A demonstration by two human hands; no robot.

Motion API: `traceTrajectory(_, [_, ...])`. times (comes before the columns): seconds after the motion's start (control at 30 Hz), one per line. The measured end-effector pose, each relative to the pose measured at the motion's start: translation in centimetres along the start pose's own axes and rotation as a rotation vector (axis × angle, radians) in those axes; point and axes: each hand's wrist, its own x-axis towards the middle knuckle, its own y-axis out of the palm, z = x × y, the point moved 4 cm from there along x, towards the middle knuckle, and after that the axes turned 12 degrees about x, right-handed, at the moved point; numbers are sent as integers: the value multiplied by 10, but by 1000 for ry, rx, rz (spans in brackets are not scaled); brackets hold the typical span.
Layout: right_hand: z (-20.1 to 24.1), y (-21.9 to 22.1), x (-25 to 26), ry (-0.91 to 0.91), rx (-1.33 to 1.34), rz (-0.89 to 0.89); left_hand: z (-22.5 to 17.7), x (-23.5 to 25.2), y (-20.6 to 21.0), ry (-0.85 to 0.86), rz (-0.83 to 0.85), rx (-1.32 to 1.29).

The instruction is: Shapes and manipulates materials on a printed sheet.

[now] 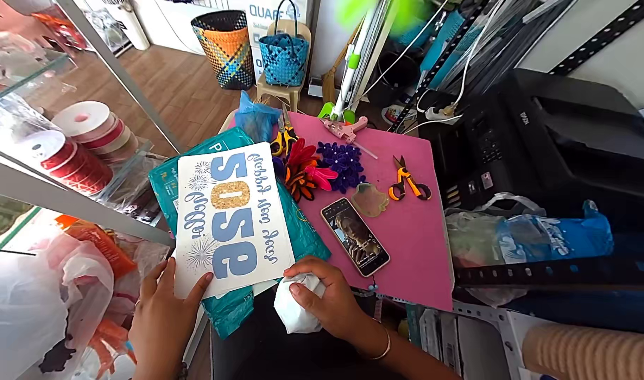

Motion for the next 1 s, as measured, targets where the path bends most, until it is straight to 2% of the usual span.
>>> traceTrajectory(0.17, [1, -1, 0, -9, -7, -7, -3, -2, -4, 32, -98, 38])
traceTrajectory(0.3, [1, 0, -1, -18, -1, -4, 0, -1, -9, 28, -163, -98])
traceTrajectory(0.47, [9, 0, 12, -5, 22, -1, 15, 2, -16, -162, -12, -402])
traceTrajectory(0.6, [20, 5, 45, 12, 105, 3, 26, 0, -25, -196, 23, -460])
traceTrajectory(0.7, [19, 19, 77, 110, 159, 13, 33, -2, -29, -202, 78, -484])
traceTrajectory(0.8, [5, 41, 105, 299, 191, 14, 39, -4, -32, -199, 147, -528])
traceTrajectory(1.0, [-33, 80, 141, 545, 93, 66, 55, -5, -33, -221, 225, -665])
